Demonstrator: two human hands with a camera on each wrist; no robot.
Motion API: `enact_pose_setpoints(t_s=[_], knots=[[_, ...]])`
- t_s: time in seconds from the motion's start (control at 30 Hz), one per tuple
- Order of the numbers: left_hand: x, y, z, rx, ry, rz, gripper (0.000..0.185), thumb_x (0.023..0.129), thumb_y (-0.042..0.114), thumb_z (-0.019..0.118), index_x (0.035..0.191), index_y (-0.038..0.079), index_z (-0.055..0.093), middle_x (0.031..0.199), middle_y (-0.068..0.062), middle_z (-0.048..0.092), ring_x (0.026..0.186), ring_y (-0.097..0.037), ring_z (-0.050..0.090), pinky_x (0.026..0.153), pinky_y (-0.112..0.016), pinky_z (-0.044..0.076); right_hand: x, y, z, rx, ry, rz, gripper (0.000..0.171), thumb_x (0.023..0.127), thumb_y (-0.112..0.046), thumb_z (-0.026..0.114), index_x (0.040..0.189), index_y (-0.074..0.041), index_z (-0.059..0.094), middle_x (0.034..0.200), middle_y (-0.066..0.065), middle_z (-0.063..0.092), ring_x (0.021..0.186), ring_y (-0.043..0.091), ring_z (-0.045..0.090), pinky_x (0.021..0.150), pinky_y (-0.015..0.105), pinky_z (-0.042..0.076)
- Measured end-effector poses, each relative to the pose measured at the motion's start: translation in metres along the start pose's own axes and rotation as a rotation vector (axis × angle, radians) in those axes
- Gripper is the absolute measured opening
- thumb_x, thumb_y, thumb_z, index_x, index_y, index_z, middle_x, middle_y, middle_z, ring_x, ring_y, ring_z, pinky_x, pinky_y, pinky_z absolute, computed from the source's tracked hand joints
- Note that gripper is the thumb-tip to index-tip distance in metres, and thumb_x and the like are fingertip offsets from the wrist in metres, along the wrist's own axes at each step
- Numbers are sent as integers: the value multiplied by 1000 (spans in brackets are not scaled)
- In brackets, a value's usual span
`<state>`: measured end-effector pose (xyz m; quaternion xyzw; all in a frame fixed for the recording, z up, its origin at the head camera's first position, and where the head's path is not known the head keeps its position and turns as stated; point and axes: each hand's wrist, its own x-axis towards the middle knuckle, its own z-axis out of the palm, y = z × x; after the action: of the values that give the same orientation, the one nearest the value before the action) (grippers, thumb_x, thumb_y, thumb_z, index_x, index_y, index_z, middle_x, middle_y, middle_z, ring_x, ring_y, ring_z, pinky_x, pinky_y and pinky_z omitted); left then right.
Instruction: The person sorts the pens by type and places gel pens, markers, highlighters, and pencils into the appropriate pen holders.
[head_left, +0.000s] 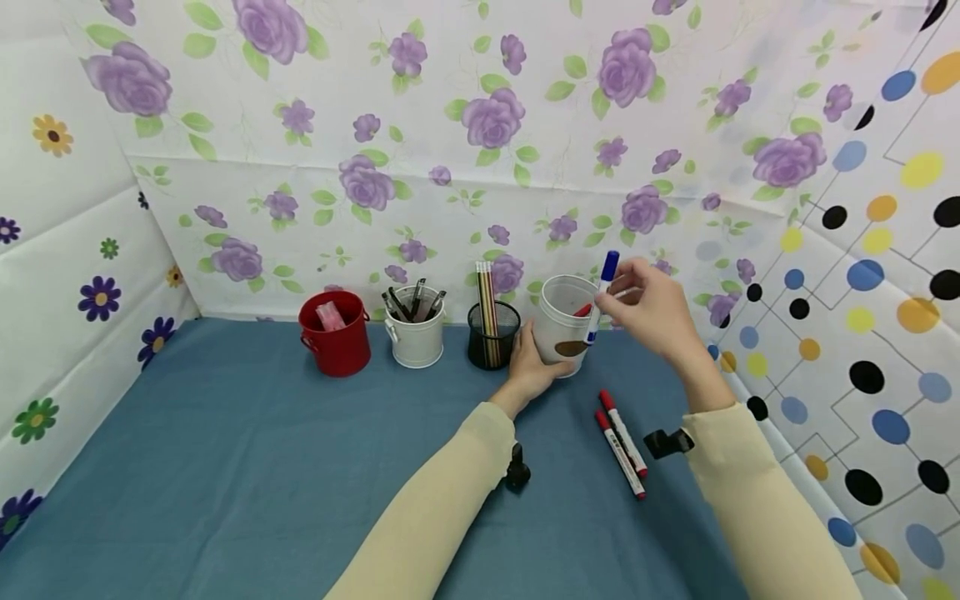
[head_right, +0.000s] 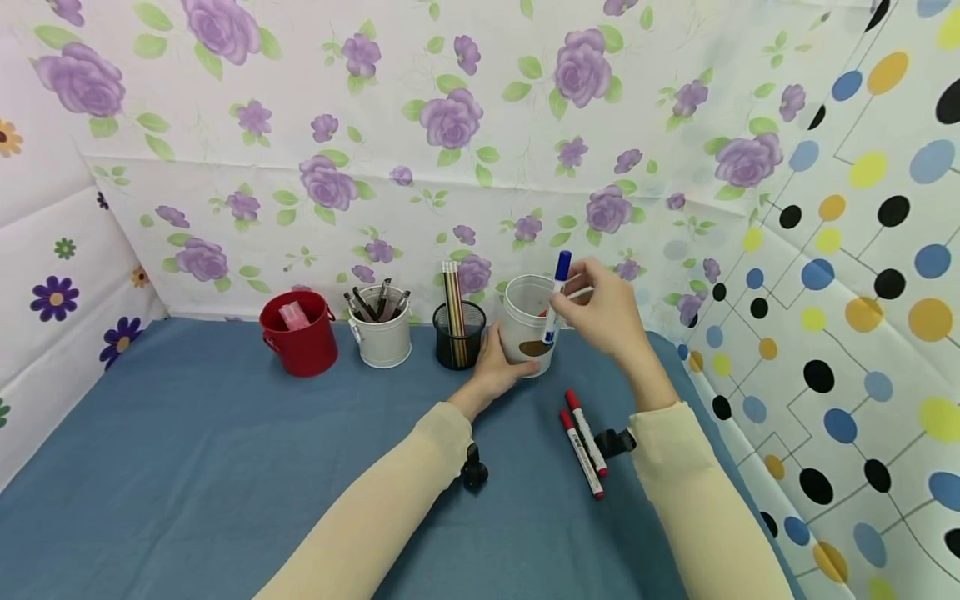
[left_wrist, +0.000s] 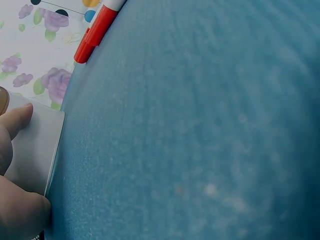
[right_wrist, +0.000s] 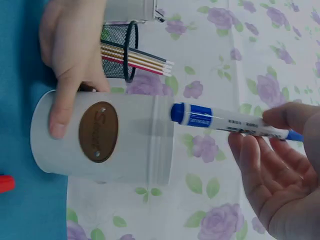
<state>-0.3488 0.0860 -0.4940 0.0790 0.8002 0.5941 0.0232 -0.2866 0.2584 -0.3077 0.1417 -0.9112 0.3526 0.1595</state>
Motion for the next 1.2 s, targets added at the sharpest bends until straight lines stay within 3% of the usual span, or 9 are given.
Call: enact_pose_setpoints(t_s=[0.27, 0.43, 1.03, 1.2], knots=[[10, -7, 4, 2, -14, -30, 116, 88, 29, 90, 172, 24, 11, 175, -11, 20, 158, -34, 29, 127, -51, 29, 27, -5, 4, 32, 136, 16, 30, 100, -27, 71, 122, -8, 63, 109, 12, 73, 93, 31, 76, 64, 17, 57], [11, -7, 5, -5, -10, -31, 114, 88, 27, 90, 171, 24, 12, 174, -9, 22, 157, -32, 30, 128, -50, 28, 41, 0, 11, 29, 184, -9, 28, 98, -20, 70, 120, -4, 64, 108, 18, 74, 90, 36, 75, 62, 16, 56], [9, -7, 3, 13, -15, -20, 114, 88, 29, 90, 171, 22, 12, 173, -10, 23, 157, -31, 30, 129, -49, 27, 54, 19, 41, 12, 145, 52, 30, 100, -18, 70, 124, -2, 62, 112, 20, 74, 97, 39, 75, 75, 51, 64], [1, 1, 0, 6, -13, 0, 113, 89, 29, 88, 171, 18, 12, 172, -13, 23, 156, -35, 31, 127, -53, 28, 56, 22, 47, -1, 146, 65, 28, 99, -20, 71, 120, -4, 64, 111, 19, 75, 99, 38, 75, 77, 52, 65]])
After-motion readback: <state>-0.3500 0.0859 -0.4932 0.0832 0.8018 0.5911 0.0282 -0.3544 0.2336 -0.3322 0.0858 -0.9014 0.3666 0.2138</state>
